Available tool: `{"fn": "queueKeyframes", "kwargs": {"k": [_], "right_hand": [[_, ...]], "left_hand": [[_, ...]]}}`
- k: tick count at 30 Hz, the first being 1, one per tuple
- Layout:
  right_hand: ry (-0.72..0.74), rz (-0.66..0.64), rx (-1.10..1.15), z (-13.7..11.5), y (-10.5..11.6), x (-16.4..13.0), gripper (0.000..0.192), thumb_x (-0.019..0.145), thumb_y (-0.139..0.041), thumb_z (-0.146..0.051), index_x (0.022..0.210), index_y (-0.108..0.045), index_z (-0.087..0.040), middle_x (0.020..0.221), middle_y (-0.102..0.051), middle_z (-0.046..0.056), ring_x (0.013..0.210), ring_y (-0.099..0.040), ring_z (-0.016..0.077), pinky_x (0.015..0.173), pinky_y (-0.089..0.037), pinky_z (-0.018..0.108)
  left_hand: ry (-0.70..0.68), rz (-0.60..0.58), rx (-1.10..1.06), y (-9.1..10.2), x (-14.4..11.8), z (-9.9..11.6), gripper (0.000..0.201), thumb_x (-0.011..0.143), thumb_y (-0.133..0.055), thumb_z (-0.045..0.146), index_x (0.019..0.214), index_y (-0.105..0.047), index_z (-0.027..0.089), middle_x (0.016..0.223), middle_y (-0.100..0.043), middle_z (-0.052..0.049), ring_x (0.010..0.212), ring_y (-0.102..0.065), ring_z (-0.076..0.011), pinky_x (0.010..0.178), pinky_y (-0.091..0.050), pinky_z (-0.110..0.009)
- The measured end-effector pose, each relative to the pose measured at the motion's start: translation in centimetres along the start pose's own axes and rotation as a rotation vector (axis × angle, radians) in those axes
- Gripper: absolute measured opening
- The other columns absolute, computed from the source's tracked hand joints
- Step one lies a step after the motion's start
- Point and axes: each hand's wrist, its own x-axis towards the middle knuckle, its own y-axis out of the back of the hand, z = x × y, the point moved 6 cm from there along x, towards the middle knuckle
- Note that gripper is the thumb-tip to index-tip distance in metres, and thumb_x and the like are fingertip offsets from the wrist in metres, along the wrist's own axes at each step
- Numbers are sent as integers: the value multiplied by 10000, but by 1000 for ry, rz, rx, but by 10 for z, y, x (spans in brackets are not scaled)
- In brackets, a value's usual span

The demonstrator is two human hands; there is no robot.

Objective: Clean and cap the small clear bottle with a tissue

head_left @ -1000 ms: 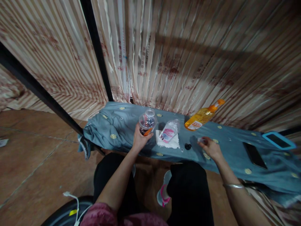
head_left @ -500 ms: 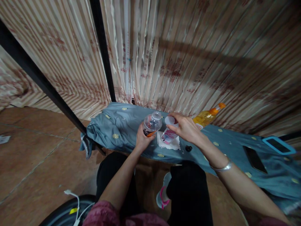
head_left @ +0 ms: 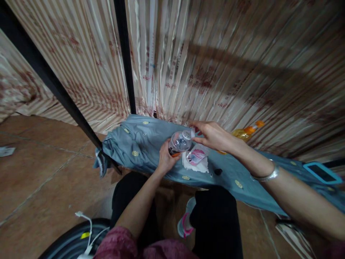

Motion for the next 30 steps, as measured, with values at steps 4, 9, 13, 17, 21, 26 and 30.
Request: {"fn": "queueKeyframes", "kwargs": {"k": [4,9,13,17,21,26,30], "right_hand": [[27,-48,-37,-6,4,8,365,977,-683,-364,1274,-629,-158,1129,-685,72,1012,-679,205,936,-563,438],[93,-105,-48,-11,1,16,339,986,-664,-422,1199,-667,-158,1176,-689,85,1077,-670,217,977,-538,450],[114,-164,-79,-12,0,20,293,981,-673,-336,1209,-659,-153,1172,-685,81,1086,-666,216,973,-540,442],[96,-233,-129,-13,0,24,286,969,-677,-242,1239,-652,-151,1154,-695,71,1093,-673,216,983,-545,444],[59,-281,-187,-15,1,27,313,978,-680,-271,1266,-647,-154,1133,-703,66,1070,-685,211,976,-554,443],[-12,-317,-269,-16,-2,29,259,1007,-646,-372,1132,-674,-147,1038,-698,51,972,-689,185,918,-570,412],[-92,-300,-317,-13,-7,32,373,1029,-583,-501,1054,-679,-142,986,-696,57,938,-688,183,899,-567,407]], "left_hand": [[7,1,7,0,0,-1,784,633,-883,249,1331,-531,194,1318,-672,-136,1262,-645,-331,1127,-502,-498],[19,-11,-1,0,0,-3,813,626,-883,245,1350,-518,184,1338,-663,-148,1275,-633,-343,1131,-495,-519],[16,-16,-13,-1,0,-5,824,620,-884,238,1357,-517,201,1336,-667,-137,1269,-638,-340,1127,-498,-522],[5,-8,-4,-2,1,-6,813,613,-892,244,1340,-531,201,1315,-675,-136,1266,-640,-344,1125,-499,-525],[-11,-11,2,-2,2,-4,813,605,-895,234,1333,-533,220,1312,-679,-120,1264,-644,-338,1117,-508,-520],[-19,-9,11,-1,1,-3,809,612,-891,238,1335,-530,213,1311,-681,-122,1257,-651,-333,1113,-515,-511],[1,-8,2,-1,1,-5,806,620,-886,255,1340,-526,201,1323,-674,-137,1265,-646,-339,1120,-510,-521]]}}
